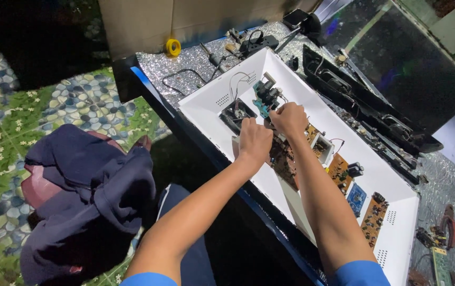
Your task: Arranging and positioning various electronic circuit boards onto a white plastic panel, likely for assembly or repair.
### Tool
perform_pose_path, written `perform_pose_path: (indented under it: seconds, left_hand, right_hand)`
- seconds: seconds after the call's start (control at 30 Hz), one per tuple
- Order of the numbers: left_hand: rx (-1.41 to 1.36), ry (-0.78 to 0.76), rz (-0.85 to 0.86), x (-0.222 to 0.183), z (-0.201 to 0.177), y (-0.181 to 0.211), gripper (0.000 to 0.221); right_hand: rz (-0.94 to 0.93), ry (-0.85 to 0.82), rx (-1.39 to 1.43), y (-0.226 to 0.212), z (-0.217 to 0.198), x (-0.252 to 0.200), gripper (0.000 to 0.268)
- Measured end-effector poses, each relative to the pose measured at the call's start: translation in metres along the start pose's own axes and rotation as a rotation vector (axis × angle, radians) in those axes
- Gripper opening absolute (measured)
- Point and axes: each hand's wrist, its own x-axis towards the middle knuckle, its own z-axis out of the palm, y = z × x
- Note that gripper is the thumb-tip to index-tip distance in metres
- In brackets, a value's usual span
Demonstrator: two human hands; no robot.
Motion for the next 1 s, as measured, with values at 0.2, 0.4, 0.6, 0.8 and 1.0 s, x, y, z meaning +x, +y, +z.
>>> perform_pose_path:
  seconds: [0.2, 0.4, 0.6, 0.8, 1.0]
  left_hand:
    - [0.026, -0.023, 0.000, -0.001, -0.004, 0.000, 0.035]
    - [0.028, -0.032, 0.002, -0.002, -0.006, 0.000, 0.035]
    - [0.020, -0.026, 0.010, -0.003, -0.008, -0.001, 0.034]
    - [0.009, -0.013, -0.001, -0.012, -0.017, 0.002, 0.036]
    - [-0.237, 0.336, -0.025, -0.039, -0.043, -0.001, 0.031]
  right_hand:
    - [-0.025, 0.012, 0.029, 0.002, 0.007, 0.003, 0.015]
    - [-0.067, 0.007, 0.023, 0.004, 0.011, 0.007, 0.023]
    - [-0.081, 0.016, 0.027, -0.004, 0.000, -0.003, 0.015]
    - [-0.052, -0.016, 0.125, -0.041, -0.040, -0.033, 0.020]
    - [0.006, -0.014, 0.210, -0.037, -0.067, -0.033, 0.041]
